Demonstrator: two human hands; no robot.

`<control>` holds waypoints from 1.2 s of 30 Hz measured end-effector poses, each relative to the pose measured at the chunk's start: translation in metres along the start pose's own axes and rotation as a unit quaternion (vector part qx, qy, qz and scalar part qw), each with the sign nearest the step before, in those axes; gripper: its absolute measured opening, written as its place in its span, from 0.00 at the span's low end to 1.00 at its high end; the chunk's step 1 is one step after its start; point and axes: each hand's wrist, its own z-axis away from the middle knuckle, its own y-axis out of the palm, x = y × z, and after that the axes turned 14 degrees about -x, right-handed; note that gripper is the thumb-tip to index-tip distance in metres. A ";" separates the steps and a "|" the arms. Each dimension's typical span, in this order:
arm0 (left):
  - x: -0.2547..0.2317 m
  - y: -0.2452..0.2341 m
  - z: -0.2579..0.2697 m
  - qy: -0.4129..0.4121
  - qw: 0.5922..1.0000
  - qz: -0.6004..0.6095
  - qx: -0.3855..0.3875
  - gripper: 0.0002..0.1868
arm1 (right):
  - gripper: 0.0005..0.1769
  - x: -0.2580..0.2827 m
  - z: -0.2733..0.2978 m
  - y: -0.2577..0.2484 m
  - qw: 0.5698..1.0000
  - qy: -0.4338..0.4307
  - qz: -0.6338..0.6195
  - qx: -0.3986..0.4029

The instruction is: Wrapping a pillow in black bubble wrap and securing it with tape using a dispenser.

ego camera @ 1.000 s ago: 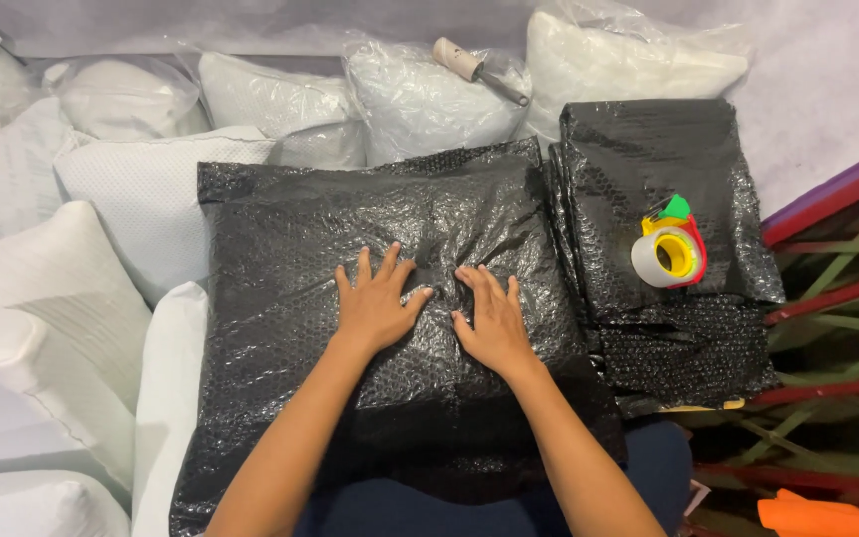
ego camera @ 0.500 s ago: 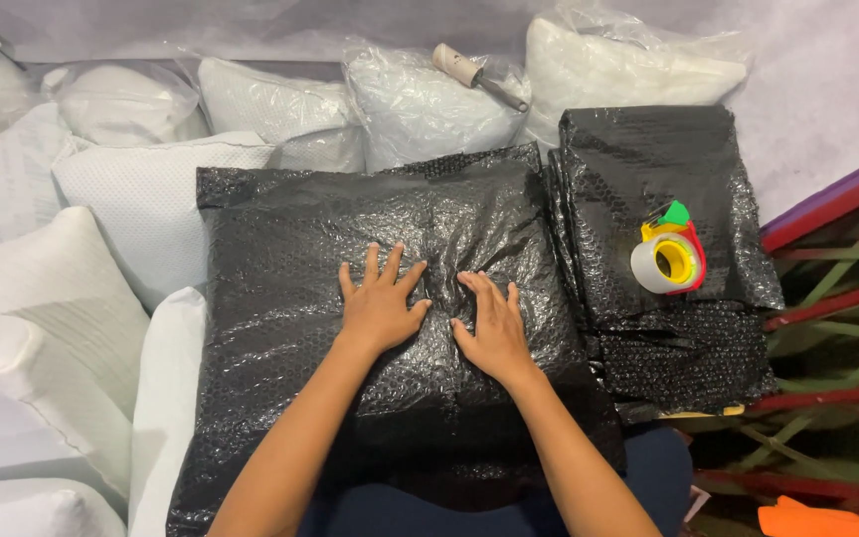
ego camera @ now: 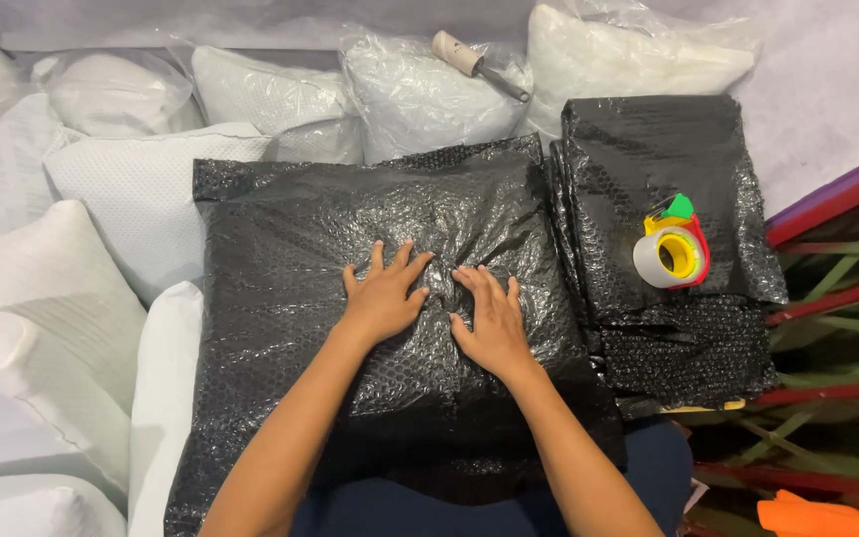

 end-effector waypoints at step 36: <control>-0.009 0.013 0.007 -0.001 0.998 -0.029 -0.046 0.34 | 0.27 -0.015 0.000 0.006 0.994 -0.077 0.001 -0.082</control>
